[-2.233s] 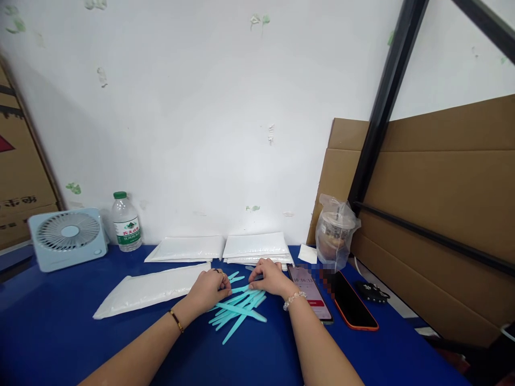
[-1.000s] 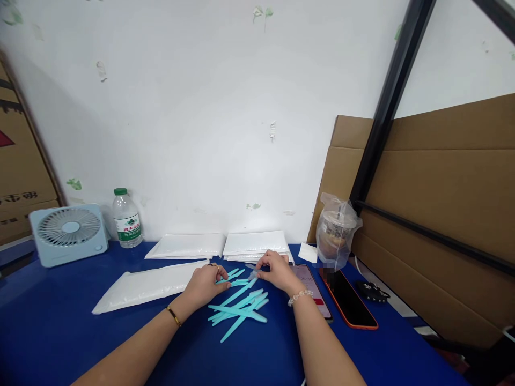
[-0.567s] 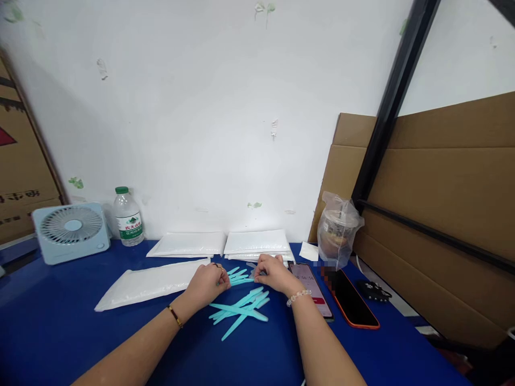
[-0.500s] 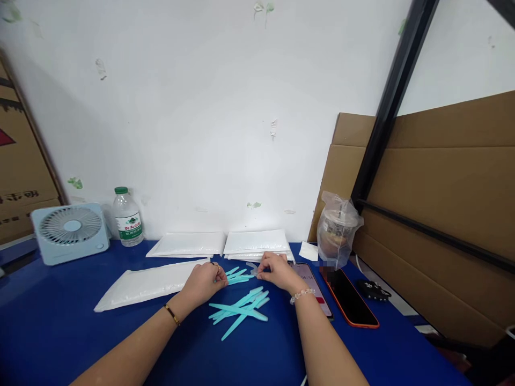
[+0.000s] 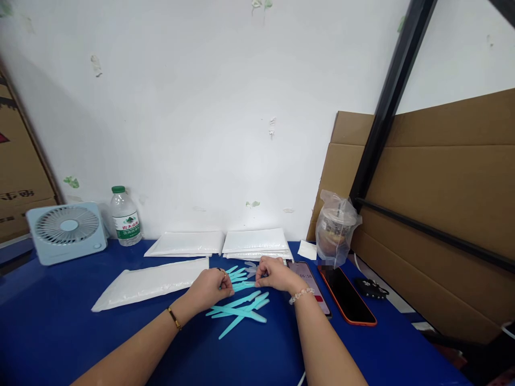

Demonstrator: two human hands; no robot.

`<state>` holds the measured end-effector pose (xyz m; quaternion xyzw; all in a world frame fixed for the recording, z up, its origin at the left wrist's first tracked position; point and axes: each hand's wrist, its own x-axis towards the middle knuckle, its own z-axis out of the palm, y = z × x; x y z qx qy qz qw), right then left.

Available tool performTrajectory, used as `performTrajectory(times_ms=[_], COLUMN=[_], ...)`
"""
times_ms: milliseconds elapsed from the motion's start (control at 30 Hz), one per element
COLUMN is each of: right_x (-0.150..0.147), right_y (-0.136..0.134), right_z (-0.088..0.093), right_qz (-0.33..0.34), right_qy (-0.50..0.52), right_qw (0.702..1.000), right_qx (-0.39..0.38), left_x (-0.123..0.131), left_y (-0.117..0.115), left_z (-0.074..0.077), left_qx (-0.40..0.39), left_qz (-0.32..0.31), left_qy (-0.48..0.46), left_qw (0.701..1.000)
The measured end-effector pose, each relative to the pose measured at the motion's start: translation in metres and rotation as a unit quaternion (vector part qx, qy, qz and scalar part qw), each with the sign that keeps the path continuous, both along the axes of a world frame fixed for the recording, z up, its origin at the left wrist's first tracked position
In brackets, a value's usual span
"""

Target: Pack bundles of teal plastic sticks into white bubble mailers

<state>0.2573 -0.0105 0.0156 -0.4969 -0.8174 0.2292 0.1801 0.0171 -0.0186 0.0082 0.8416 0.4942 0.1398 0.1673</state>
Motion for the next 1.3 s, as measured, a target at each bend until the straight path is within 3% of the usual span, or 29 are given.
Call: performTrajectory(times_ms=[167,333,467,733,967,1100,1300], right_x=[0.004,-0.005,-0.007,0.008,0.021,0.022,0.012], right_y=[-0.002,-0.006,-0.004,0.002,0.009,0.001,-0.007], right_z=[0.004,0.005,0.001,-0.002,-0.009,-0.001,0.006], right_qz=[-0.054,0.033,0.052,-0.006,-0.068,0.002,0.086], right_qy=[0.014,-0.030,-0.053,0.017,0.060,0.045,-0.019], right_qw=[0.998,0.999,0.997,1.000,0.996,0.998,0.990], right_qx=[0.033,-0.017,-0.032,-0.025,-0.008,-0.047,-0.109], left_x=[-0.006,-0.001,0.001,-0.002,-0.014,-0.010,0.009], left_y=[0.004,-0.004,-0.004,0.000,0.007,0.001,-0.014], left_z=[0.004,0.007,0.002,0.003,0.009,0.011,0.005], left_qx=[0.043,0.026,-0.017,0.009,0.014,0.026,-0.047], left_qz=[0.054,-0.001,-0.021,-0.007,0.065,0.037,-0.045], left_qy=[0.005,-0.009,0.007,-0.006,0.023,-0.002,-0.028], left_qw=[0.998,1.000,1.000,1.000,0.998,0.999,0.998])
